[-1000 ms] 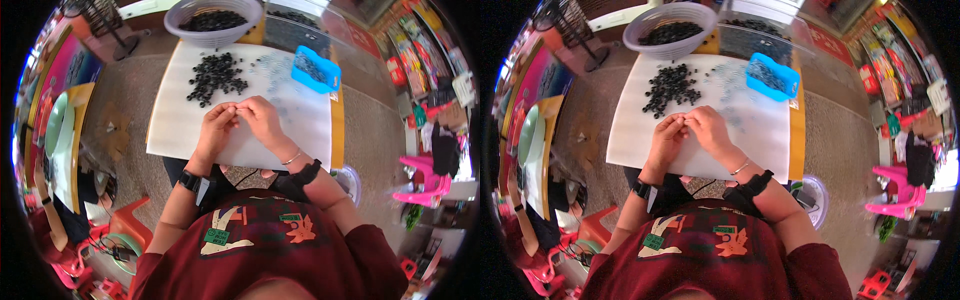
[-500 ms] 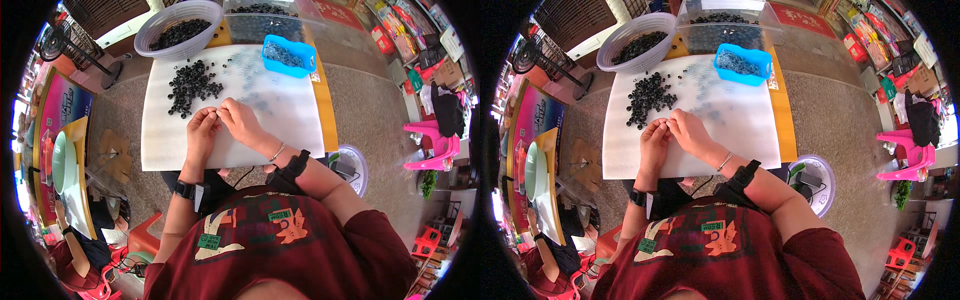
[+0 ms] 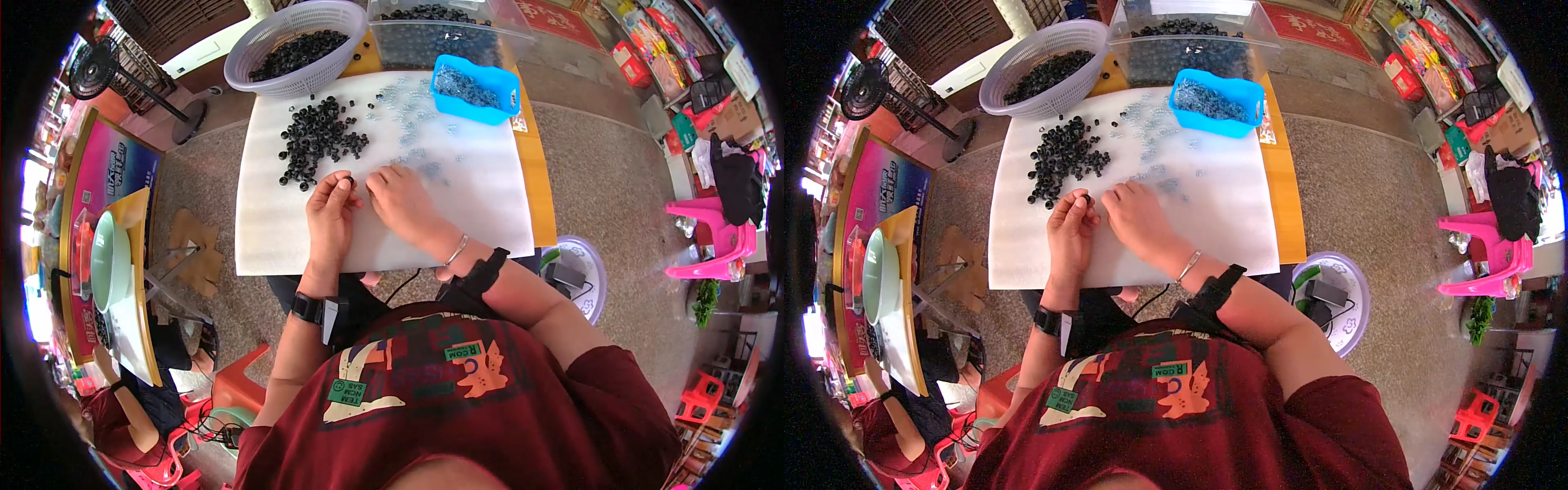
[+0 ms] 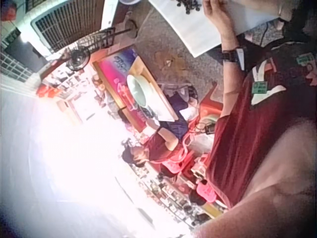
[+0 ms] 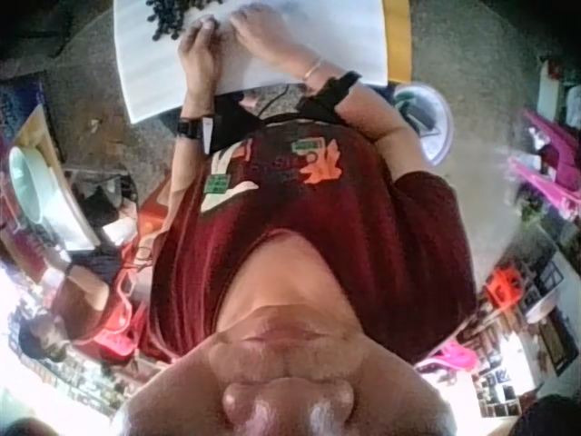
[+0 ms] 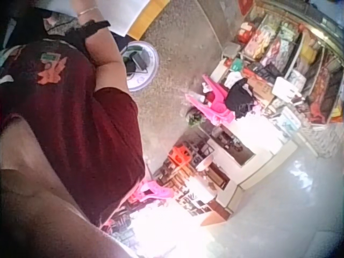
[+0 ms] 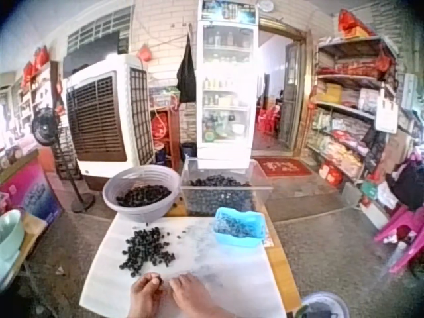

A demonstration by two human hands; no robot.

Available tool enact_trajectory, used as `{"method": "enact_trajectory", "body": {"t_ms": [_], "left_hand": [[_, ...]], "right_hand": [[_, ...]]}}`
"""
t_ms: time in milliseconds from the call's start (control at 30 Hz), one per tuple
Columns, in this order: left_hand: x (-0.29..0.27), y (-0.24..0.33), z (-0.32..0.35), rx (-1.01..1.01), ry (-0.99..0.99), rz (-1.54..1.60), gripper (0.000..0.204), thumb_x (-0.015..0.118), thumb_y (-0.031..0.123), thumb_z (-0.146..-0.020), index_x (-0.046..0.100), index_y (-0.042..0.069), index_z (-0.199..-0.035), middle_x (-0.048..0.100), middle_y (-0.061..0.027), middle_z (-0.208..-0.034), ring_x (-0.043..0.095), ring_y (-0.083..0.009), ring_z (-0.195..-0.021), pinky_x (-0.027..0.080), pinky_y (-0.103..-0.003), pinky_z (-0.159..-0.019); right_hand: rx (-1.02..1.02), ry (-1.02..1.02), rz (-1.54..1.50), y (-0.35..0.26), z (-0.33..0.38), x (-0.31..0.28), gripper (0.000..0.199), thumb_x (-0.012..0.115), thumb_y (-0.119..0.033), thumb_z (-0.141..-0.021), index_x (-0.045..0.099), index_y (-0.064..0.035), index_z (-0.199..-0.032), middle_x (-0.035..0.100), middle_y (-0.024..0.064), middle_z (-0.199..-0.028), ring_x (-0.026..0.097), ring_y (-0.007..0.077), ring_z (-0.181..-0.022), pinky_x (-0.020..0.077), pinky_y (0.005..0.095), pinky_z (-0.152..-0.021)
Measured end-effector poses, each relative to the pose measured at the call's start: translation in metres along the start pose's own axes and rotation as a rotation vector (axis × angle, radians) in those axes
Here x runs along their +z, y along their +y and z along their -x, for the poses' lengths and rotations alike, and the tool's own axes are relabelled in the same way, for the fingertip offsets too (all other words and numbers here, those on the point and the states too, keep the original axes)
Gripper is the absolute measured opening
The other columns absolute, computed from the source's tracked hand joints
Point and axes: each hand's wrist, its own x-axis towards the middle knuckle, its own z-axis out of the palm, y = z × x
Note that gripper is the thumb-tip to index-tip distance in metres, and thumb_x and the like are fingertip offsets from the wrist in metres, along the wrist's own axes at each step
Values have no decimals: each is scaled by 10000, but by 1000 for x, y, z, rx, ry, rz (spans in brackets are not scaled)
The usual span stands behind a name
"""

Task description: Assembling small black plastic circular components by manually inserting blue plastic pins.

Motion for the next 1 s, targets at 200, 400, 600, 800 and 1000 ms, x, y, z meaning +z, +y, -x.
{"method": "enact_trajectory", "body": {"t_ms": [200,400,600,800,1000], "left_hand": [[0,4,3,-32,-15,32,181,567,71,-936,593,-12,-1094,599,-49,-922,553,-102,-770,479,-254,-693],[2,2,2,-24,-40,27,191,569,80,-935,594,-11,-1102,604,-43,-932,551,-101,-788,483,-256,-708],[-1,4,4,-27,-40,41,185,562,85,-940,600,5,-1102,596,-37,-915,545,-95,-787,470,-245,-694],[0,5,4,-45,-40,29,187,561,97,-942,600,10,-1104,602,-40,-923,547,-92,-781,477,-244,-699],[-1,4,4,-58,-55,71,180,556,86,-943,601,11,-1101,608,-46,-930,553,-97,-765,481,-246,-695]], "right_hand": [[34,-38,-72,1,1,0,69,572,-33,-786,542,-40,-847,554,127,-872,536,332,-870,437,430,-772],[173,133,-204,19,7,-32,50,605,-19,-783,588,-44,-823,591,115,-849,553,332,-838,451,417,-739],[226,129,-93,32,9,-50,72,625,-9,-769,620,-49,-829,599,92,-829,561,306,-810,459,403,-712],[56,-15,125,30,10,-52,134,648,-22,-739,678,-77,-857,561,63,-839,531,271,-833,428,401,-749],[76,16,140,38,24,-54,134,630,-13,-734,672,-86,-838,553,57,-854,524,264,-847,409,396,-753]]}}
